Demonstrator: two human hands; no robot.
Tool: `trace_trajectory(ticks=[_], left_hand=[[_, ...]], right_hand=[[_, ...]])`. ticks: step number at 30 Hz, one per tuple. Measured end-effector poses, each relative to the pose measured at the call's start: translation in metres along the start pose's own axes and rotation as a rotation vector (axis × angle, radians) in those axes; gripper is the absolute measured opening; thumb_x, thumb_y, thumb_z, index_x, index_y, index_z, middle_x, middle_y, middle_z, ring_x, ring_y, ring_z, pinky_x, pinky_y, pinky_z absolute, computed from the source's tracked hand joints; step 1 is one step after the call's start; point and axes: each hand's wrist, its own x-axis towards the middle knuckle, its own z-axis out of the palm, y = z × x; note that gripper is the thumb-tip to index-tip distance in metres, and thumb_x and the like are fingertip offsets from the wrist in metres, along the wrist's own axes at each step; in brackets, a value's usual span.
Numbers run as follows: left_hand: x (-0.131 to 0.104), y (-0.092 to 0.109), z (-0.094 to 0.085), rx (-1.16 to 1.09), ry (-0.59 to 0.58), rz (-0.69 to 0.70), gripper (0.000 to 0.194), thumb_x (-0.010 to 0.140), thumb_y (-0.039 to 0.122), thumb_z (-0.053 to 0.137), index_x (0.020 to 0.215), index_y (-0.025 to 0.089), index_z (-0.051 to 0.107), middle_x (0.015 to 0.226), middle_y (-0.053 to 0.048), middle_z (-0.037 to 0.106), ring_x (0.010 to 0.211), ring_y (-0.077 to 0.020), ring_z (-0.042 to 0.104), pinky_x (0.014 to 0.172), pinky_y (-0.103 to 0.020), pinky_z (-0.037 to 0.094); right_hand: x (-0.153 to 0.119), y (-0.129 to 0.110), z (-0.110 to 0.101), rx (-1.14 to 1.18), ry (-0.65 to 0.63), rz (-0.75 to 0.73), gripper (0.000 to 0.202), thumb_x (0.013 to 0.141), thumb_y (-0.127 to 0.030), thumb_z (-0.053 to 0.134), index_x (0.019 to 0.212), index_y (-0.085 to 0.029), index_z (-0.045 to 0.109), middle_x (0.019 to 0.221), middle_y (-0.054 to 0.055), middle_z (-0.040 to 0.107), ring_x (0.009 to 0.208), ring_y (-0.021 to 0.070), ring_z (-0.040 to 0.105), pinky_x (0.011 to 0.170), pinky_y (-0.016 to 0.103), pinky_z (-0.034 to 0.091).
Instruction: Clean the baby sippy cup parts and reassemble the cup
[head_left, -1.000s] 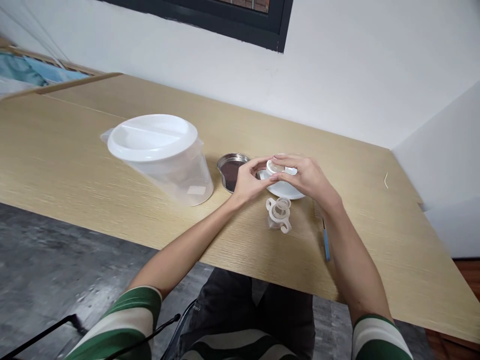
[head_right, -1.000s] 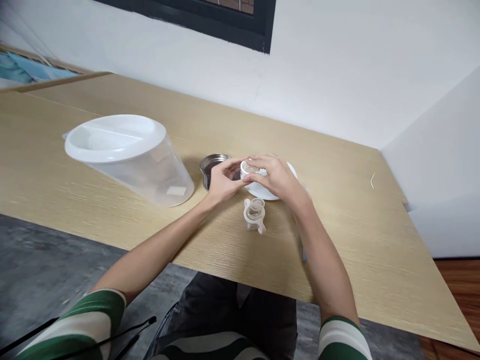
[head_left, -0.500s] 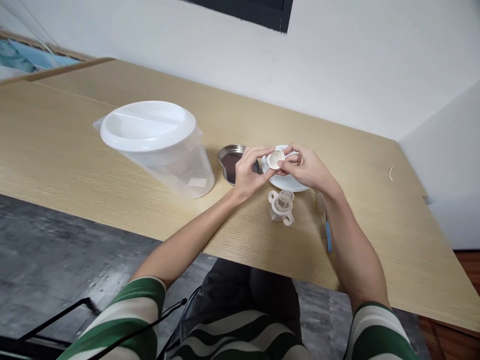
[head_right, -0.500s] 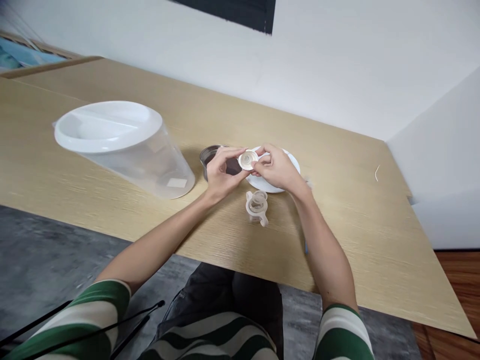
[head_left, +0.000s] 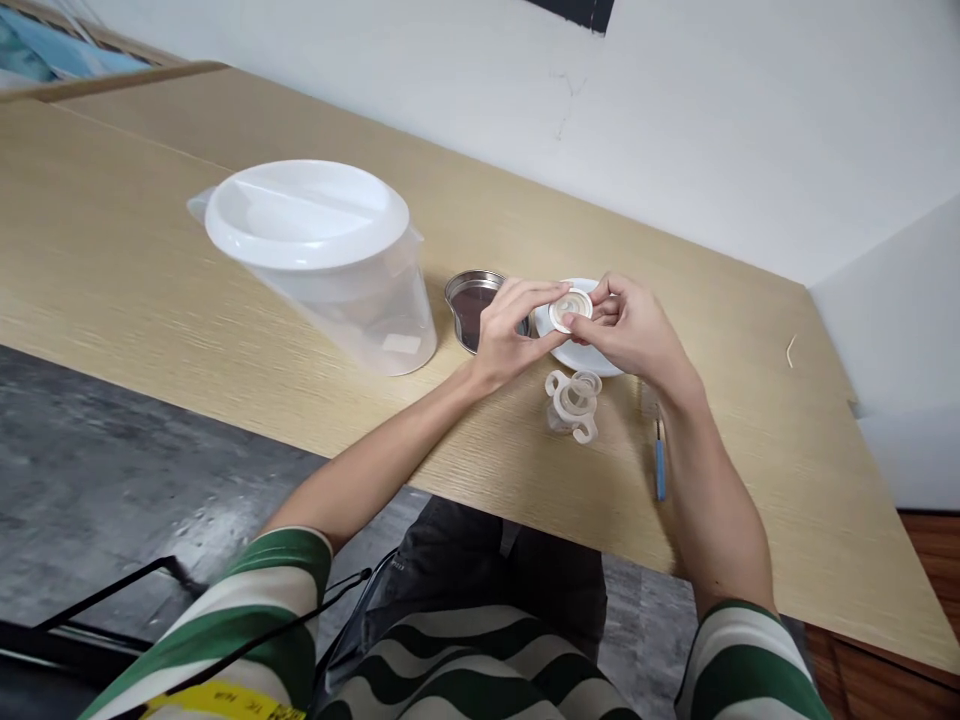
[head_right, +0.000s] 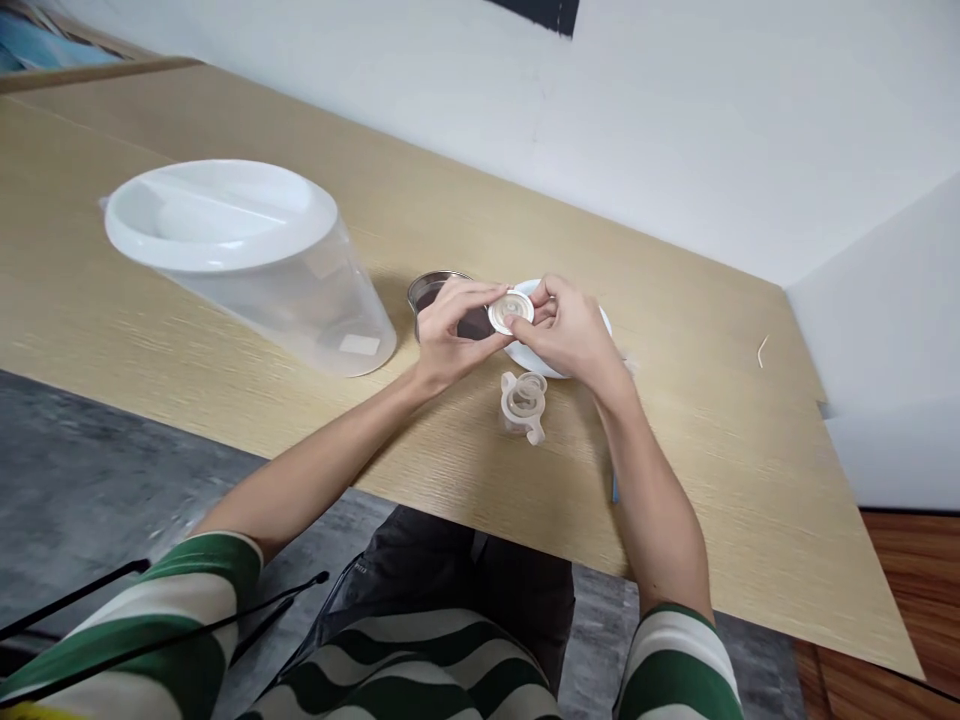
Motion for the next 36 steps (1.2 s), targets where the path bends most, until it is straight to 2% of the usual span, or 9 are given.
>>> trace_trajectory(ticks=[3,7,12,15,18,23,27,32,36], left_hand=[[0.0,0.001,0.0,-0.005,0.011,0.025,0.032,0.091,0.045,0.071,0.117,0.025,0.068,0.114,-0.006,0.076,0.105,-0.0224,0.071,0.093,-0.043,0.054],[0.0,0.004,0.001,0.002,-0.009,-0.039,0.036,0.09,0.047,0.071,0.12,0.025,0.069,0.116,-0.007,0.075,0.107,-0.0238,0.07,0.097,-0.045,0.053],[0.0,0.004,0.003,-0.102,0.018,-0.156,0.059,0.077,0.062,0.079,0.123,0.026,0.07,0.112,-0.007,0.075,0.099,-0.0234,0.069,0.091,-0.042,0.056],[-0.001,0.003,0.004,-0.137,0.023,-0.177,0.059,0.077,0.062,0.079,0.123,0.025,0.071,0.109,-0.007,0.076,0.094,-0.0218,0.07,0.087,-0.039,0.056],[-0.001,0.002,0.003,-0.12,0.013,-0.132,0.056,0.081,0.058,0.078,0.125,0.025,0.071,0.11,-0.007,0.076,0.093,-0.021,0.07,0.086,-0.038,0.056],[-0.003,0.005,0.001,-0.041,-0.021,0.024,0.05,0.087,0.047,0.075,0.131,0.025,0.068,0.117,-0.007,0.075,0.099,-0.0203,0.07,0.089,-0.038,0.055],[-0.003,0.012,0.002,0.009,-0.055,0.031,0.049,0.088,0.047,0.074,0.132,0.026,0.068,0.115,-0.006,0.075,0.098,-0.0203,0.069,0.089,-0.038,0.055],[0.002,0.018,0.0,-0.002,0.011,0.005,0.05,0.087,0.048,0.075,0.132,0.027,0.068,0.116,-0.007,0.074,0.098,-0.0215,0.069,0.088,-0.039,0.056],[0.007,0.02,-0.005,-0.078,0.081,0.032,0.055,0.083,0.05,0.079,0.132,0.028,0.068,0.11,-0.005,0.075,0.09,-0.0187,0.069,0.082,-0.035,0.056]], right_hand=[[-0.004,-0.005,0.002,-0.065,0.056,-0.04,0.03,0.077,-0.036,0.076,0.08,-0.023,0.049,0.072,0.0,0.068,0.065,0.0175,0.067,0.055,0.027,0.049],[-0.006,-0.007,0.001,-0.106,0.109,-0.05,0.031,0.076,-0.037,0.078,0.079,-0.024,0.05,0.067,-0.002,0.067,0.063,0.0169,0.067,0.058,0.028,0.053],[-0.006,-0.008,-0.008,0.195,-0.068,0.069,0.039,0.08,-0.05,0.079,0.083,-0.021,0.053,0.069,0.001,0.07,0.063,0.017,0.071,0.063,0.03,0.061],[-0.007,-0.011,-0.012,0.252,-0.105,0.124,0.046,0.076,-0.054,0.084,0.083,-0.02,0.053,0.072,0.004,0.072,0.065,0.0173,0.072,0.064,0.03,0.063],[-0.007,-0.012,-0.011,0.252,-0.092,0.179,0.046,0.073,-0.049,0.087,0.083,-0.02,0.054,0.073,0.005,0.074,0.066,0.0181,0.073,0.062,0.028,0.063],[-0.008,-0.013,-0.011,0.223,-0.055,0.212,0.043,0.069,-0.033,0.091,0.078,-0.02,0.05,0.066,0.004,0.071,0.059,0.0174,0.07,0.052,0.025,0.057],[-0.013,-0.019,-0.015,0.205,-0.05,0.227,0.046,0.066,-0.028,0.091,0.076,-0.022,0.047,0.062,0.003,0.069,0.058,0.019,0.069,0.051,0.027,0.056],[-0.013,-0.025,-0.01,0.244,-0.005,0.206,0.042,0.071,-0.03,0.087,0.077,-0.022,0.047,0.061,0.001,0.067,0.055,0.0182,0.068,0.049,0.026,0.056],[-0.007,-0.023,-0.004,0.446,-0.113,0.203,0.041,0.072,-0.044,0.085,0.074,-0.02,0.052,0.06,0.0,0.066,0.051,0.0148,0.066,0.048,0.023,0.055]])
